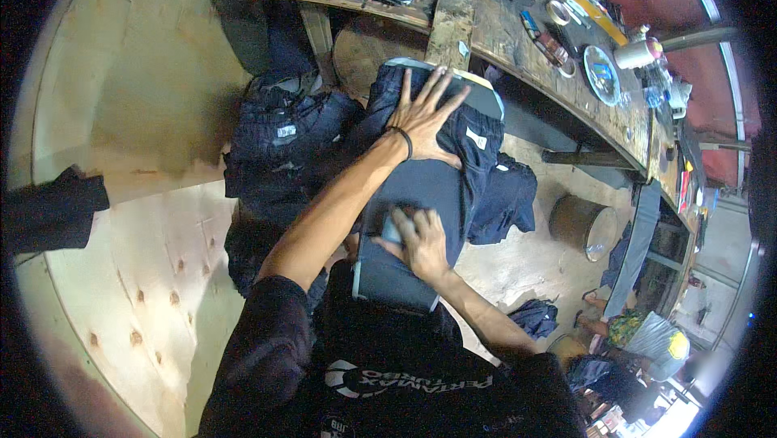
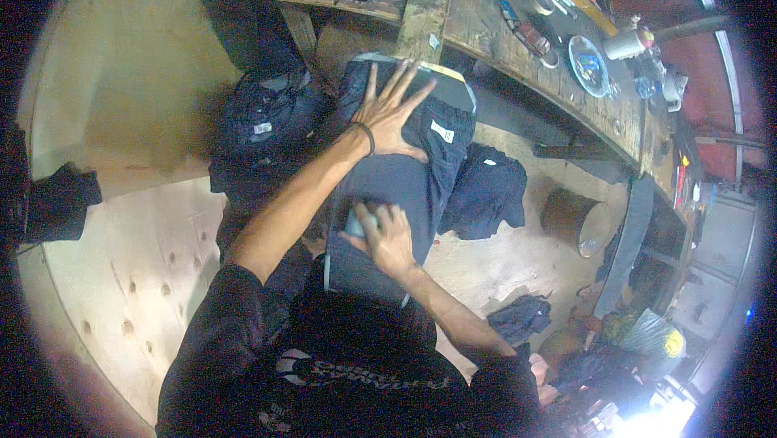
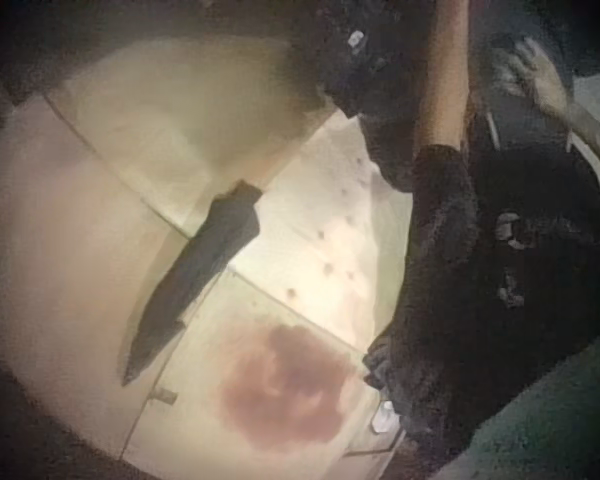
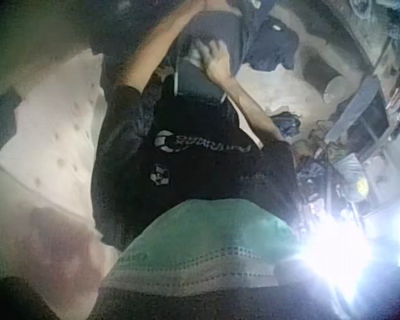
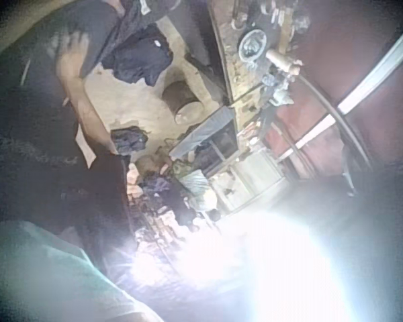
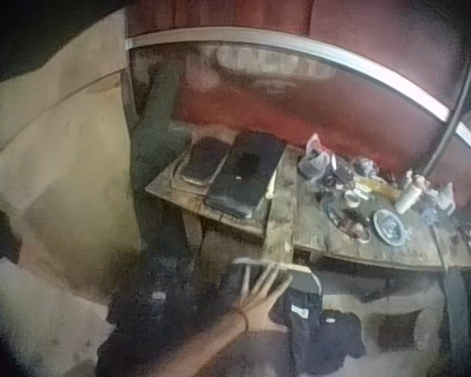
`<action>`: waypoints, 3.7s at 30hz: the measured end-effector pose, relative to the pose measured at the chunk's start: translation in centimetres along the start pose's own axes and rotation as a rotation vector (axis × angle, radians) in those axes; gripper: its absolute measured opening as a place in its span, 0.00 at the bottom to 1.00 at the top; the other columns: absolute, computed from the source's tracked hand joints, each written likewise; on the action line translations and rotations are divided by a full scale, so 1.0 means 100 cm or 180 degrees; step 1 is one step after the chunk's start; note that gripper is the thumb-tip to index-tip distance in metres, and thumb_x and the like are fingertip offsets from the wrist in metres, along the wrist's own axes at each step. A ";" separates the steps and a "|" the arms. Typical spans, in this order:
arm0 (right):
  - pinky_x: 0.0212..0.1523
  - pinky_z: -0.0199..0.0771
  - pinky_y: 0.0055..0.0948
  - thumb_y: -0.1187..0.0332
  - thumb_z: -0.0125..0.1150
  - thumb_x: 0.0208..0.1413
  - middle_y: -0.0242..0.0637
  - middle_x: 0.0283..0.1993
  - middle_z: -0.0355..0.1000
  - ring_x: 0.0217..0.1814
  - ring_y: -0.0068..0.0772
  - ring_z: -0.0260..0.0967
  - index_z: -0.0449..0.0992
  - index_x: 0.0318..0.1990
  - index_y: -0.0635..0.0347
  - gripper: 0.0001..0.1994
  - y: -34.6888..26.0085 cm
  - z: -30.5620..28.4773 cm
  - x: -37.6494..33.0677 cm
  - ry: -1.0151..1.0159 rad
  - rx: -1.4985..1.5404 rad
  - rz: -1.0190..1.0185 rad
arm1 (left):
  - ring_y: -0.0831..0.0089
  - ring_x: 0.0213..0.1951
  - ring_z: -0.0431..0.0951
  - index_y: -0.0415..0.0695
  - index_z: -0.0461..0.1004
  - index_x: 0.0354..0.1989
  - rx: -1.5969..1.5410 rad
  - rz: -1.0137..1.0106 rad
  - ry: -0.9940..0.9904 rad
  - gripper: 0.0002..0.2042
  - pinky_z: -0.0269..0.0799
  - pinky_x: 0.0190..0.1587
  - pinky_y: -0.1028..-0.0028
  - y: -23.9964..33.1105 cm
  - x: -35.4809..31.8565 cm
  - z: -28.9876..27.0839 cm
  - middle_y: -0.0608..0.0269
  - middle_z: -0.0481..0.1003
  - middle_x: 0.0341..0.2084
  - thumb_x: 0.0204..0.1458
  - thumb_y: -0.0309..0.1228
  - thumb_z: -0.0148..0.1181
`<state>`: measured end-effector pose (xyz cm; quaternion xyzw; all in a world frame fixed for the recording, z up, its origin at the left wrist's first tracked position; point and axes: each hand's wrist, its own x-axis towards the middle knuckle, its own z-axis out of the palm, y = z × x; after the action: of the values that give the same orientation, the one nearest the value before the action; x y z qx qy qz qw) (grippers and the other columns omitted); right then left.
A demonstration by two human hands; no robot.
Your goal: The person irons multiple pairs of dark-colored shorts on a small ironing board. They repeatedly place each pair on the board, smooth the fabric, and use a handheld iron to press the garment before moving to the next item.
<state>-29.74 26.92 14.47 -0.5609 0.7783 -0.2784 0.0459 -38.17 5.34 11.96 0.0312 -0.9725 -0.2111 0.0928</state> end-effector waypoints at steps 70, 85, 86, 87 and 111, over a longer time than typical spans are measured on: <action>0.49 0.73 0.43 0.59 0.81 0.41 0.45 0.42 0.75 0.45 0.47 0.71 0.80 0.47 0.64 0.26 0.107 -0.064 0.047 0.0859 -0.0230 0.0893 | 0.44 0.81 0.27 0.57 0.38 0.82 0.0600 -0.1522 0.0086 0.73 0.21 0.68 0.19 0.006 0.041 0.016 0.44 0.32 0.81 0.28 0.85 0.59; 0.50 0.68 0.57 0.55 0.82 0.37 0.48 0.44 0.73 0.46 0.57 0.68 0.81 0.41 0.60 0.26 0.052 -0.029 0.002 0.0438 -0.0243 0.1408 | 0.46 0.81 0.30 0.62 0.49 0.81 0.0441 -0.1234 0.0549 0.68 0.24 0.67 0.17 -0.003 0.052 0.015 0.47 0.39 0.81 0.27 0.85 0.59; 0.49 0.68 0.57 0.55 0.83 0.36 0.49 0.44 0.73 0.46 0.57 0.68 0.81 0.41 0.61 0.26 0.042 -0.025 -0.013 0.0293 0.0010 0.1165 | 0.46 0.81 0.30 0.62 0.51 0.80 0.0365 -0.1215 0.0519 0.68 0.24 0.67 0.16 -0.003 0.052 0.015 0.48 0.39 0.81 0.27 0.85 0.59; 0.48 0.68 0.58 0.55 0.83 0.35 0.50 0.44 0.72 0.46 0.58 0.67 0.81 0.42 0.61 0.27 0.031 -0.022 -0.029 0.0167 0.0213 0.0887 | 0.46 0.81 0.31 0.61 0.52 0.80 0.0419 -0.1177 0.0539 0.67 0.25 0.67 0.16 -0.003 0.051 0.016 0.48 0.39 0.81 0.27 0.85 0.59; 0.41 0.77 0.45 0.53 0.72 0.55 0.43 0.37 0.74 0.39 0.44 0.73 0.78 0.47 0.64 0.23 -0.014 -0.023 0.026 -0.0474 0.0617 0.0270 | 0.46 0.80 0.35 0.57 0.58 0.77 0.0000 -0.1039 0.0493 0.64 0.28 0.72 0.24 -0.015 0.055 0.023 0.45 0.42 0.80 0.30 0.83 0.62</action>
<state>-30.40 25.15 17.72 -0.5395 0.7652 -0.3077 0.1692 -44.03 4.38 10.24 0.2049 -0.9445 -0.2203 0.1319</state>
